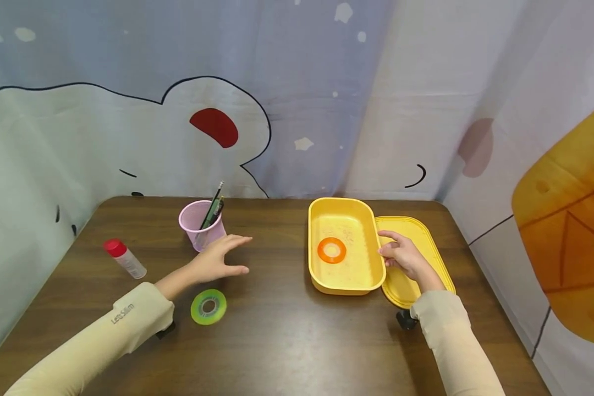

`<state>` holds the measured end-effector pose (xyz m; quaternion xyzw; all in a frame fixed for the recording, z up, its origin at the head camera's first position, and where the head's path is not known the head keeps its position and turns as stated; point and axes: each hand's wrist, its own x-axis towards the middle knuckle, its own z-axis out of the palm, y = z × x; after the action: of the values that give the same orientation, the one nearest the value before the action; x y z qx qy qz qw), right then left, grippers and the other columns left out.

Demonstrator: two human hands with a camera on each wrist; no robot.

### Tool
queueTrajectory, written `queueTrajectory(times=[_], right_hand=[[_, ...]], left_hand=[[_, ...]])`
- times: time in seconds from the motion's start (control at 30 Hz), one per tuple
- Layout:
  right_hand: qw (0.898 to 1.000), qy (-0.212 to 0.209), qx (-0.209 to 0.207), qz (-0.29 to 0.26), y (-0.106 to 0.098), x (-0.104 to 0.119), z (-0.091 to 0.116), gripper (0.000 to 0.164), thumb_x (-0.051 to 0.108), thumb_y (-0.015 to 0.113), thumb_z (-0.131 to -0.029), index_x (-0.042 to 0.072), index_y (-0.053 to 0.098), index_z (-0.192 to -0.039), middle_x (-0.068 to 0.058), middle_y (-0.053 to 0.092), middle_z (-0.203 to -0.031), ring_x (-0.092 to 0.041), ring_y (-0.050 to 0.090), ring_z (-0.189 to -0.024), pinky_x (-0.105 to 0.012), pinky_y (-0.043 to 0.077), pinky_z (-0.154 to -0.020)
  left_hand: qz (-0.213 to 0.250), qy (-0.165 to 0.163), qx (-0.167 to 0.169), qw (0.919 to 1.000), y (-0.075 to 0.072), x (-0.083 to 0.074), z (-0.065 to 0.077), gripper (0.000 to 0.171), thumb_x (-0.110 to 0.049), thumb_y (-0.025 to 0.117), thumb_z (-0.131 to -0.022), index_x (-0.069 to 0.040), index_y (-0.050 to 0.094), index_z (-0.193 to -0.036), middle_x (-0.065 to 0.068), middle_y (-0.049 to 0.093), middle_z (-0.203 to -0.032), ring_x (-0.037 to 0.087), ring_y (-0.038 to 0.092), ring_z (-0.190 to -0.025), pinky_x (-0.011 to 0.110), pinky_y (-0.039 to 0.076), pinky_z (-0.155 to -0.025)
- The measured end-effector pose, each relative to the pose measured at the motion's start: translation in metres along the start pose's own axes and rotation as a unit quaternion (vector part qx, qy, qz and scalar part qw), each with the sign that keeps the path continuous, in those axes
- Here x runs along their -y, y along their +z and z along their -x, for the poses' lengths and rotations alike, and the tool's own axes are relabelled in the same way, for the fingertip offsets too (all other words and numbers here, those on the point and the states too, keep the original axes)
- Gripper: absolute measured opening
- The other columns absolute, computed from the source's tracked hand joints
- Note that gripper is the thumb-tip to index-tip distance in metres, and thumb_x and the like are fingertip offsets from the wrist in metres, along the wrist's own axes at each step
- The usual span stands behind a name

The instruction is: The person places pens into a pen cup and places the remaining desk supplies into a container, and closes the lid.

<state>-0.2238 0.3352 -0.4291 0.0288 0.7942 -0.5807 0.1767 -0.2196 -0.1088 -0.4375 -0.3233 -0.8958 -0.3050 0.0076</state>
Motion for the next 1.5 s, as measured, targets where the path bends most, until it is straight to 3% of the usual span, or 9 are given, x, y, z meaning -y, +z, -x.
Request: queueTrajectory(times=[0.23,0.43,0.6,0.73,1.0,1.17,1.5], right_hand=[[1.000,0.001,0.003,-0.014,0.001,0.003,0.003,0.060,0.003,0.050,-0.087,0.001,0.019,-0.139,0.005,0.054,-0.075,-0.007,0.046,-0.058,-0.021,0.046,-0.055],[1.000,0.005,0.007,-0.020,0.005,0.010,0.008,0.059,-0.002,0.046,-0.088,-0.003,0.016,-0.138,0.004,0.054,-0.074,-0.007,0.045,-0.058,-0.020,0.045,-0.054],[1.000,0.007,0.004,-0.019,0.003,0.007,0.006,0.059,0.001,0.048,-0.088,-0.001,0.017,-0.138,0.005,0.054,-0.074,-0.008,0.046,-0.059,-0.020,0.045,-0.055],[1.000,0.003,0.003,-0.016,0.000,0.002,0.003,0.060,0.003,0.050,-0.087,0.000,0.019,-0.138,0.006,0.055,-0.074,-0.007,0.047,-0.060,-0.020,0.045,-0.055],[1.000,-0.009,0.006,-0.006,0.001,0.000,0.003,0.061,0.004,0.051,-0.087,0.000,0.018,-0.138,0.007,0.054,-0.075,-0.006,0.046,-0.059,-0.020,0.045,-0.056],[1.000,-0.006,0.007,-0.004,0.000,0.001,0.003,0.062,0.005,0.051,-0.087,0.000,0.017,-0.139,0.007,0.054,-0.075,-0.007,0.046,-0.059,-0.021,0.045,-0.056],[1.000,0.003,0.006,-0.011,0.000,0.001,0.001,0.062,0.003,0.051,-0.087,0.000,0.017,-0.139,0.006,0.054,-0.074,-0.007,0.046,-0.059,-0.021,0.046,-0.055]], left_hand=[[-0.022,-0.006,0.011,0.9997,-0.003,0.012,0.033,0.069,-0.040,0.072,-0.068,-0.006,0.050,-0.124,0.012,0.052,-0.123,0.030,0.047,-0.113,0.048,0.037,-0.093],[-0.053,-0.013,0.055,0.9970,0.002,0.020,0.060,0.077,-0.046,0.072,-0.065,-0.006,0.048,-0.127,0.011,0.048,-0.128,0.030,0.044,-0.113,0.050,0.036,-0.092],[-0.073,-0.023,0.092,0.9928,0.005,0.025,0.077,0.085,-0.051,0.071,-0.063,-0.007,0.043,-0.130,0.012,0.043,-0.133,0.031,0.042,-0.116,0.053,0.033,-0.091],[-0.086,-0.021,0.093,0.9917,0.005,0.027,0.087,0.089,-0.052,0.072,-0.059,-0.007,0.044,-0.130,0.012,0.044,-0.131,0.031,0.042,-0.116,0.053,0.033,-0.091],[-0.120,-0.022,0.098,0.9876,0.007,0.030,0.098,0.096,-0.057,0.073,-0.055,-0.008,0.042,-0.131,0.006,0.047,-0.125,0.026,0.045,-0.111,0.048,0.036,-0.090],[-0.143,-0.014,0.101,0.9844,0.010,0.032,0.099,0.090,-0.057,0.072,-0.056,-0.009,0.047,-0.127,0.003,0.049,-0.117,0.022,0.048,-0.104,0.042,0.040,-0.085],[-0.164,0.013,0.074,0.9836,0.011,0.032,0.098,0.078,-0.055,0.074,-0.052,-0.014,0.057,-0.116,-0.005,0.050,-0.098,0.013,0.047,-0.088,0.030,0.041,-0.073]])
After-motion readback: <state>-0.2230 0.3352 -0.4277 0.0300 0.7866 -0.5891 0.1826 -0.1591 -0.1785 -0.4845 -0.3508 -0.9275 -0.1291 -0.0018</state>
